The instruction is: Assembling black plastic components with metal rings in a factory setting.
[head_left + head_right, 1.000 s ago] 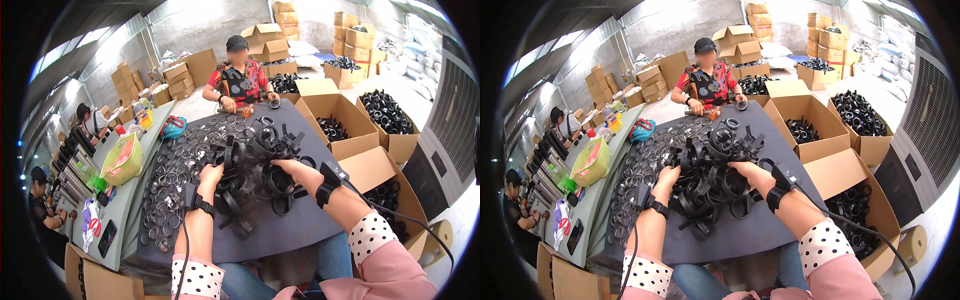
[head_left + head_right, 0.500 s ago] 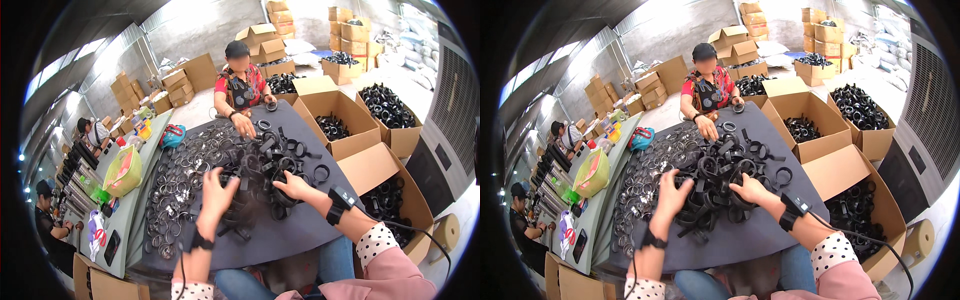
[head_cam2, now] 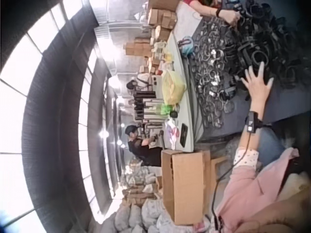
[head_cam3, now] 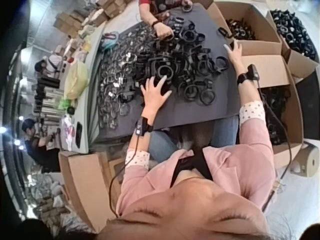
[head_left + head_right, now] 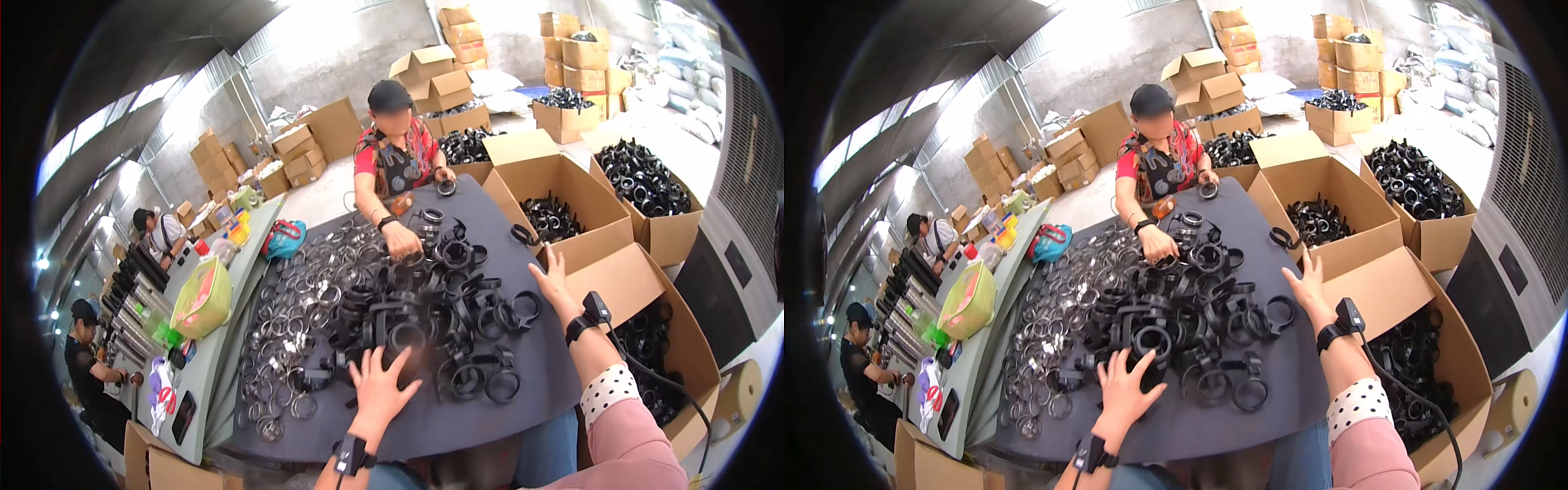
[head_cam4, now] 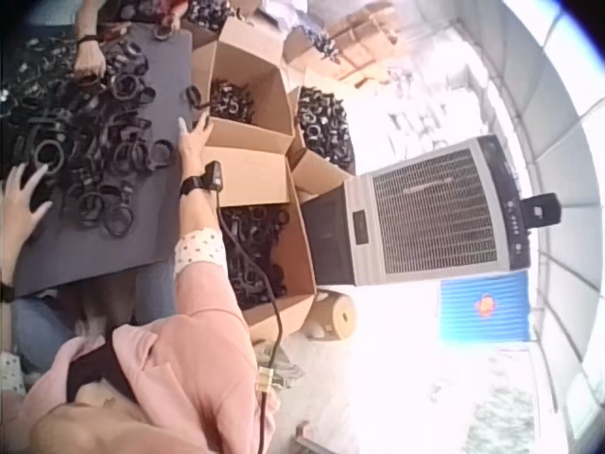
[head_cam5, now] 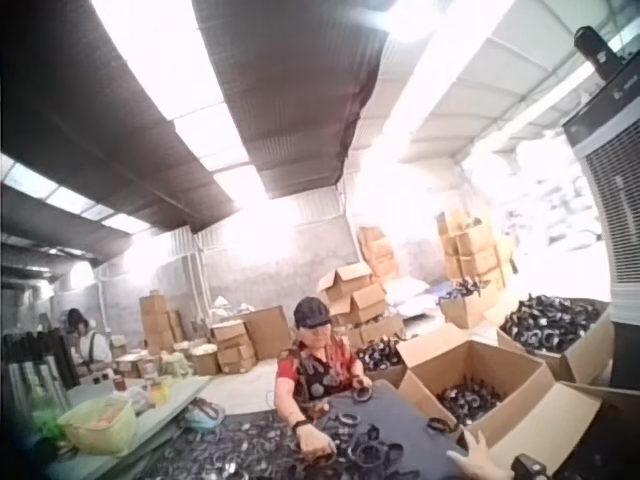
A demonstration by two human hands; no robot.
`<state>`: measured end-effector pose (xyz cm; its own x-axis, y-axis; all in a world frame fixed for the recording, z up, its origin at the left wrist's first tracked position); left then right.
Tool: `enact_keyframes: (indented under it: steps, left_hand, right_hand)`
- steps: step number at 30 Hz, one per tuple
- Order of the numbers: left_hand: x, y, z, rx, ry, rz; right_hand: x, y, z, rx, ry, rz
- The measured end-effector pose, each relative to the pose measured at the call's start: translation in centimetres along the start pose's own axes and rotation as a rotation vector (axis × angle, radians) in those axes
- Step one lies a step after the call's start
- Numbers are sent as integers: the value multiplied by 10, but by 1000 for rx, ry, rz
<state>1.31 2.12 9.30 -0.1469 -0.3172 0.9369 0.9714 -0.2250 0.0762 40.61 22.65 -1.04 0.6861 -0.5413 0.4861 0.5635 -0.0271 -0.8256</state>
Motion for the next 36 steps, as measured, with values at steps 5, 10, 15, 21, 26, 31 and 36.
enact_keyframes:
  steps: [5, 10, 15, 21, 26, 31, 36]
  left_hand:
    - [-1, 86, -25, -162, 19, -43]
    - [-81, 125, -15, -341, -118, -33]
    - [-98, 95, -3, -373, -84, -72]
    - [-80, 117, -9, -351, 182, -256]
    - [-79, 132, -11, -252, 183, -280]
    - [-68, 169, 2, -454, 14, -58]
    - [-77, 162, 1, -382, -39, -25]
  right_hand:
    - [-52, -28, -5, 198, 37, -507]
    - [-122, -92, -57, 473, -50, -236]
    - [-78, -65, 1, 292, -13, 310]
    - [29, 113, 93, 132, -48, -311]
    - [13, 168, 55, 113, -375, -567]
    - [34, 159, 53, 197, -528, -564]
    - [43, 186, 19, 321, -350, -505]
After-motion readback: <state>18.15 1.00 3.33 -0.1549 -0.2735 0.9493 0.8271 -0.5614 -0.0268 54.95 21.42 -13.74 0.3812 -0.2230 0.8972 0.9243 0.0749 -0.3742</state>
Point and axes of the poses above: each hand's wrist, its own z-axis towards the middle knuckle, its own x-axis out of the back of the hand, y = z × x, the point moved 2 cm from there along z, towards the middle knuckle, and after that the axes turned 2 degrees about y, right-handed, at the moved point
